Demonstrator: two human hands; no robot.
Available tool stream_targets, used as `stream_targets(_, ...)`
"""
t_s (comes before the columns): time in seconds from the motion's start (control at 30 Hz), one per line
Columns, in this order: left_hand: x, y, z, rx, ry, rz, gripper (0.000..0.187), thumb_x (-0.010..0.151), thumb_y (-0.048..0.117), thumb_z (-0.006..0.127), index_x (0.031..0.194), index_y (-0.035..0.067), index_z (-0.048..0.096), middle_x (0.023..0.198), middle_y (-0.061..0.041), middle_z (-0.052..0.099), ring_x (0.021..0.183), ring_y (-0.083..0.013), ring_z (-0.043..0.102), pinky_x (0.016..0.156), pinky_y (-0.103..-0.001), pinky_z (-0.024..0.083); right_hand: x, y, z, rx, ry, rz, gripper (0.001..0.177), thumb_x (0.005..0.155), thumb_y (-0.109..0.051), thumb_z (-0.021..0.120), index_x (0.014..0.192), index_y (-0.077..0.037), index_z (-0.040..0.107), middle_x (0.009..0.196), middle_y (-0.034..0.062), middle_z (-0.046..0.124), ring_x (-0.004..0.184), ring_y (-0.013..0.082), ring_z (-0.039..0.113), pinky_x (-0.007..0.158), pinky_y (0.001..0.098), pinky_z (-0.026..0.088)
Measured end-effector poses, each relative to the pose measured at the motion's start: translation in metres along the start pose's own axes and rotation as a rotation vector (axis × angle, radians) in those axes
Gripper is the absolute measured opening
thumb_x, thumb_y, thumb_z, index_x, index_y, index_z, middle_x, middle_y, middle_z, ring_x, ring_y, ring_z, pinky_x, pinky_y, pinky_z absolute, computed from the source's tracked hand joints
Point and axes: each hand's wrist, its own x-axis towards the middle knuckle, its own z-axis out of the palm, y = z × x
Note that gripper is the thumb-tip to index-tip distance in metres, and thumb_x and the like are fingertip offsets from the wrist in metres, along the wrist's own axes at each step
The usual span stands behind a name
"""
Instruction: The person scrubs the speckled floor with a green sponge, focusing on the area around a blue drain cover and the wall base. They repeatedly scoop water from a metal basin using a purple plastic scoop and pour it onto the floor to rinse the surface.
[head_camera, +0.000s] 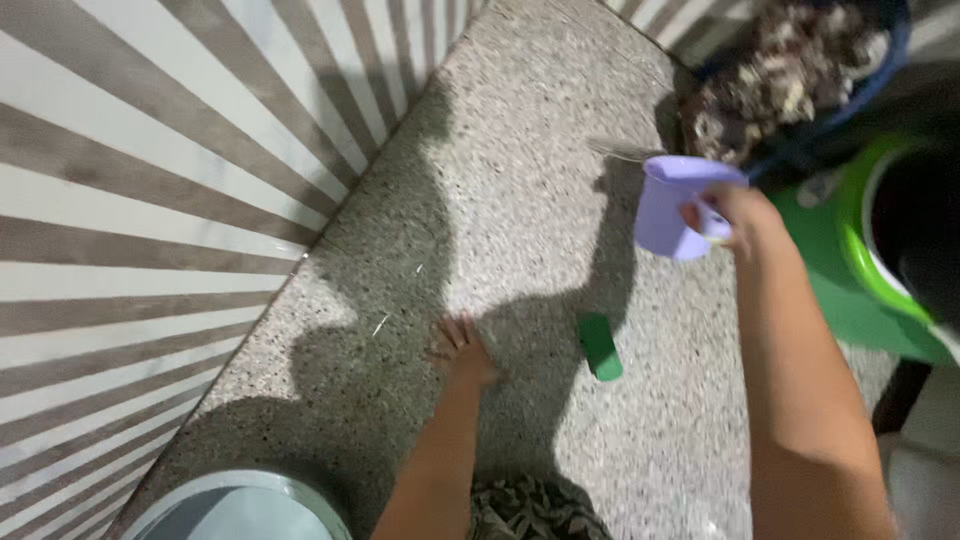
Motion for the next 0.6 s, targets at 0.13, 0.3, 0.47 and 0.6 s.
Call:
stream_targets(0.13,0.001,0.003,-0.012,0.085,-0.093,-0.005,0.143,0.081,0.063,0.078,0.158,0.016,-0.032,0.164,-0.023,-0.038,0.149,-0.0494,-0.032,0.118,-0.075,0.000,-0.029,-0.014,-0.007,0.216,-0.099,0.176,0.034,0.095,-0.011,0.046,0.115,0.016,0.048,0.089,0.0250,0.064,0.065,0.0258,0.066,0.054,0.0336,0.057)
stream_targets(0.3,-0.006,-0.004,-0.024,0.013,-0.117,0.057,0.136,0.088,0.057,0.076,0.157,0.012,-0.031,0.162,-0.026,-0.040,0.148,-0.0526,-0.034,0.117,-0.078,-0.005,-0.004,-0.028,0.041,-0.257,0.099,0.136,0.035,0.092,-0.012,0.051,0.114,0.015,0.044,0.089,0.0232,0.060,0.068,0.0303,0.063,0.059,0.0408,0.056)
stream_targets(0.47,-0.003,-0.002,-0.023,-0.022,-0.128,0.031,0.134,0.087,0.053,0.077,0.159,0.011,-0.028,0.163,-0.025,-0.037,0.149,-0.0514,-0.033,0.119,-0.075,-0.004,0.026,-0.004,0.113,-0.907,0.278,-0.111,0.049,0.090,-0.011,0.056,0.126,0.013,0.033,0.102,0.0283,0.057,0.082,0.0350,0.062,0.070,0.0436,0.054)
stream_targets(0.6,-0.007,0.001,-0.022,0.025,-0.048,0.029,0.127,0.094,0.040,0.075,0.159,0.010,-0.029,0.162,-0.028,-0.037,0.146,-0.0543,-0.033,0.115,-0.079,-0.004,0.010,0.005,0.166,-1.195,0.369,-0.439,0.063,0.089,-0.010,0.060,0.135,0.011,0.024,0.113,0.0323,0.054,0.093,0.0388,0.062,0.080,0.0458,0.053)
